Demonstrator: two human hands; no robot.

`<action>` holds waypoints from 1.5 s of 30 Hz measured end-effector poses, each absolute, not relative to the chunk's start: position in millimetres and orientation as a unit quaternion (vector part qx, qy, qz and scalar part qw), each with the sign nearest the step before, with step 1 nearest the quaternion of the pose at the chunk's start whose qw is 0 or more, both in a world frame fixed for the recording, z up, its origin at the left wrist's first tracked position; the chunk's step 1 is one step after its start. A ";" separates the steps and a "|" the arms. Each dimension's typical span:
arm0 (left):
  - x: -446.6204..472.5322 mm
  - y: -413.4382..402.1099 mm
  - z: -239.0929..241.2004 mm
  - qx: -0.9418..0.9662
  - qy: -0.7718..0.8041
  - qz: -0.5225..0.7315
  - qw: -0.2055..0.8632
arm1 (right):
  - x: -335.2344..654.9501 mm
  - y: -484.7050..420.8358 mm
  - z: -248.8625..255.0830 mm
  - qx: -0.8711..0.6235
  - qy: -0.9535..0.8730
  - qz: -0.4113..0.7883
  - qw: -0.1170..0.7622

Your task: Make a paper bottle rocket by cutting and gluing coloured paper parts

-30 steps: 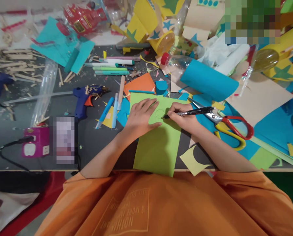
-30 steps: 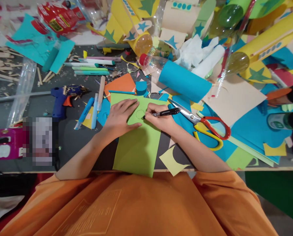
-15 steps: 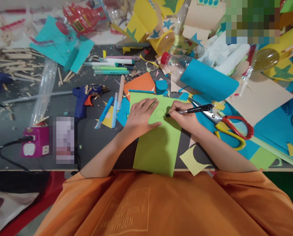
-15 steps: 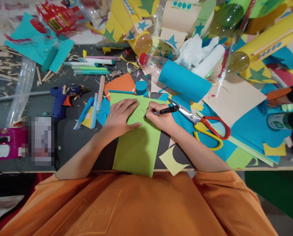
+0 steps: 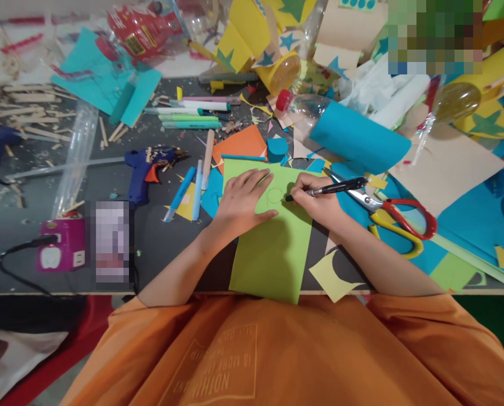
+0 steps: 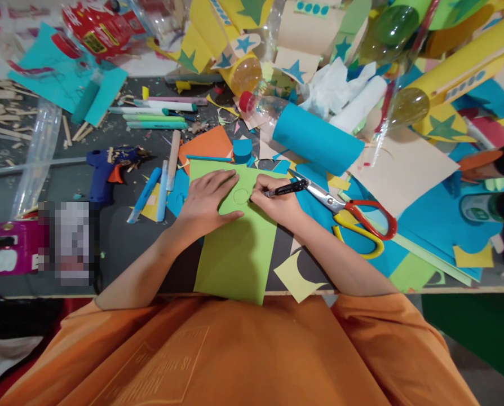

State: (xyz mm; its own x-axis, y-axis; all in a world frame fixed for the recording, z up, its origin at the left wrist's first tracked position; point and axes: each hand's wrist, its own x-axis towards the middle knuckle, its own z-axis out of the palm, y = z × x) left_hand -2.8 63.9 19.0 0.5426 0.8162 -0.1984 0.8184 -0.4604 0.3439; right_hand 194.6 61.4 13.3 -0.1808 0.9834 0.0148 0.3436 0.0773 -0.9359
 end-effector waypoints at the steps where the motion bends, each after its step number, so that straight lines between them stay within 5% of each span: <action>1: -2.9 64.0 18.8 0.855 0.478 -0.003 0.202 | 194.4 61.5 13.5 -0.528 -0.629 0.428 0.378; 33: -5.8 62.2 22.9 0.854 0.468 -0.017 0.228 | 195.3 55.3 14.7 -0.520 -0.536 0.519 0.416; 45: -6.2 66.5 25.9 0.841 0.479 -0.042 0.248 | 189.6 53.9 12.3 -0.543 -0.593 0.504 0.315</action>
